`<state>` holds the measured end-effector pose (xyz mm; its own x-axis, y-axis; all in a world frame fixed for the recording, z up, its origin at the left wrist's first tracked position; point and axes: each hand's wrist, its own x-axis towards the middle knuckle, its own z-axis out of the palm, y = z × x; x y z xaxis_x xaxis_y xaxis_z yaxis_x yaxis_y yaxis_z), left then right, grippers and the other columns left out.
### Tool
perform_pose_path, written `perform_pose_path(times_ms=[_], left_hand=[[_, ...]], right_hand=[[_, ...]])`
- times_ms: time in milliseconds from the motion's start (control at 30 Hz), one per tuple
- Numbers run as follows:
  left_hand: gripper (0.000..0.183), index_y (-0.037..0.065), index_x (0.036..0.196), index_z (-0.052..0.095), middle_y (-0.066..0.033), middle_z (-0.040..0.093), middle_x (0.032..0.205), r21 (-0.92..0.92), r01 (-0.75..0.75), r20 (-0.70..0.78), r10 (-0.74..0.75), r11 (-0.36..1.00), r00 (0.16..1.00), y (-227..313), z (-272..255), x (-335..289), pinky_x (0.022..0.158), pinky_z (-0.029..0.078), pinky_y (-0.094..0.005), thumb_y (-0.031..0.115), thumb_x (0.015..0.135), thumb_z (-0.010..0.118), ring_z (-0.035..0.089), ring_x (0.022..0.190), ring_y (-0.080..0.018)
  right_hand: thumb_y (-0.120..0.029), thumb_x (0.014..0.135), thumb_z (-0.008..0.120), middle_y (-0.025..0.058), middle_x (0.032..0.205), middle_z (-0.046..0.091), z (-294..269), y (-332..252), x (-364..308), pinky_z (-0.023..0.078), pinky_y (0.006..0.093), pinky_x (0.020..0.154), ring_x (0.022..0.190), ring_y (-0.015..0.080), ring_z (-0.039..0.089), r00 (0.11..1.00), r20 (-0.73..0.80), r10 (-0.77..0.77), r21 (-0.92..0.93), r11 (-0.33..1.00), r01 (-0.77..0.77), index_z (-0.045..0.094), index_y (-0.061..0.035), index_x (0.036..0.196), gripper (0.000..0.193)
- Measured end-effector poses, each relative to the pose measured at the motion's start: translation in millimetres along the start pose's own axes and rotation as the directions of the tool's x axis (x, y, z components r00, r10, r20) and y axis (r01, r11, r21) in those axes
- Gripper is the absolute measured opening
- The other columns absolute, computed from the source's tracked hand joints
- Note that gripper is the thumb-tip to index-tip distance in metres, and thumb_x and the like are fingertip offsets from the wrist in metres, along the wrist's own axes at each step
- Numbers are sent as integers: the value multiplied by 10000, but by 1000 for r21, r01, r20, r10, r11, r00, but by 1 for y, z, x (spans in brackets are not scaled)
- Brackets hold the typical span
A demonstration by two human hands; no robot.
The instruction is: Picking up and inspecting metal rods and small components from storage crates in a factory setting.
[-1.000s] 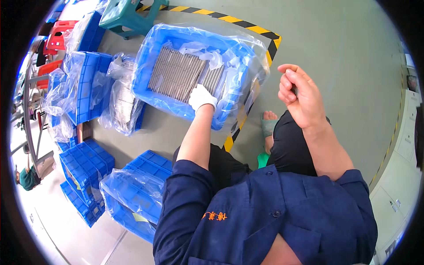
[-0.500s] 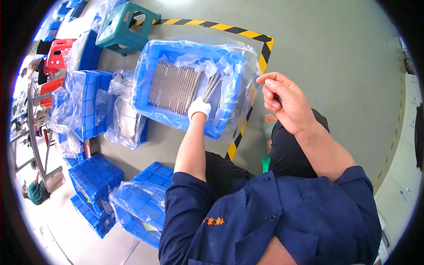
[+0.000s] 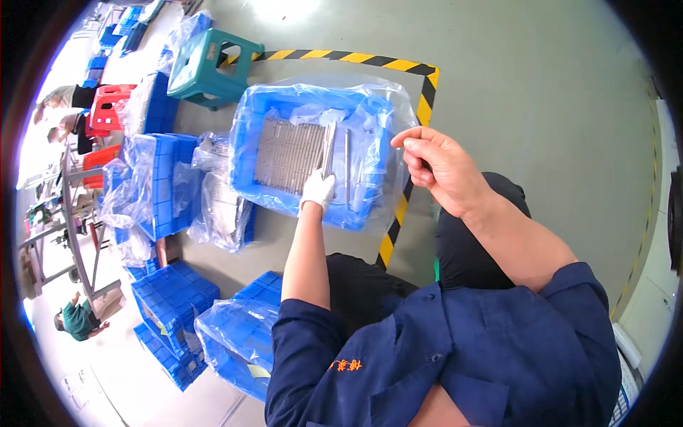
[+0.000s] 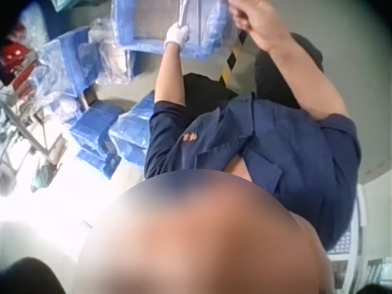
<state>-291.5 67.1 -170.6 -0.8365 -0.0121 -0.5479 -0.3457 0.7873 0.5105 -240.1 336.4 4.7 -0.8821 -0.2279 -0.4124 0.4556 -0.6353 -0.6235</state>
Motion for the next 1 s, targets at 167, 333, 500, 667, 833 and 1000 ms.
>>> perform_pose_path(times_ms=[167, 333, 500, 667, 833, 1000], left_hand=[[367, 4, 1067, 453, -17, 488, 698, -905, 60, 159, 203, 422, 966, 32, -29, -73, 541, 437, -271, 250, 814, 558, 481, 561, -118], [491, -1, 1125, 394, -26, 490, 717, -959, 7, 92, 287, 283, 954, 67, -47, -155, 611, 434, -288, 273, 780, 611, 482, 582, -118], [475, -11, 1114, 433, -43, 542, 773, -970, -1, 40, 164, 244, 986, 72, -48, -219, 616, 443, -273, 202, 742, 638, 532, 646, -139], [361, 5, 1070, 493, -67, 583, 807, -956, -68, -46, 82, 286, 996, 57, -46, -272, 609, 458, -259, 178, 774, 605, 563, 680, -150], [380, -19, 1112, 463, -94, 586, 848, -975, -108, -82, 134, 195, 988, 46, -53, -314, 669, 453, -269, 163, 799, 579, 563, 732, -158], [413, -13, 1097, 476, -84, 573, 823, -967, -179, -131, 246, 182, 960, 37, -46, -329, 614, 448, -250, 170, 757, 622, 556, 714, -146]], right_hand=[[-124, 848, 464, -37, 611, 419, 7, 4, 3, 288, 170, 465, 476, 32, 330, 996, 24, 89, 45, 995, -91, 515, -17, 920, 138], [-160, 875, 462, -51, 594, 416, 30, 29, 9, 276, 169, 459, 477, 21, 311, 972, 183, 148, -162, 980, -119, 561, -9, 937, 191], [-260, 876, 485, -75, 652, 426, 60, 71, 5, 277, 157, 489, 565, 1, 344, 963, 271, -3, -432, 893, 124, 559, -32, 1068, 308], [-273, 871, 494, -96, 687, 463, 91, 84, -21, 267, 158, 490, 559, -1, 323, 813, 536, 225, -400, 917, 10, 555, -75, 1098, 307], [-200, 874, 476, -35, 646, 454, 92, 89, -10, 259, 158, 436, 488, 20, 325, 910, 387, 151, -200, 977, -77, 580, -57, 972, 202], [-228, 853, 520, -32, 689, 478, 108, 110, -14, 274, 159, 441, 493, 24, 341, 750, 556, 359, -297, 928, -224, 557, -51, 930, 196]])
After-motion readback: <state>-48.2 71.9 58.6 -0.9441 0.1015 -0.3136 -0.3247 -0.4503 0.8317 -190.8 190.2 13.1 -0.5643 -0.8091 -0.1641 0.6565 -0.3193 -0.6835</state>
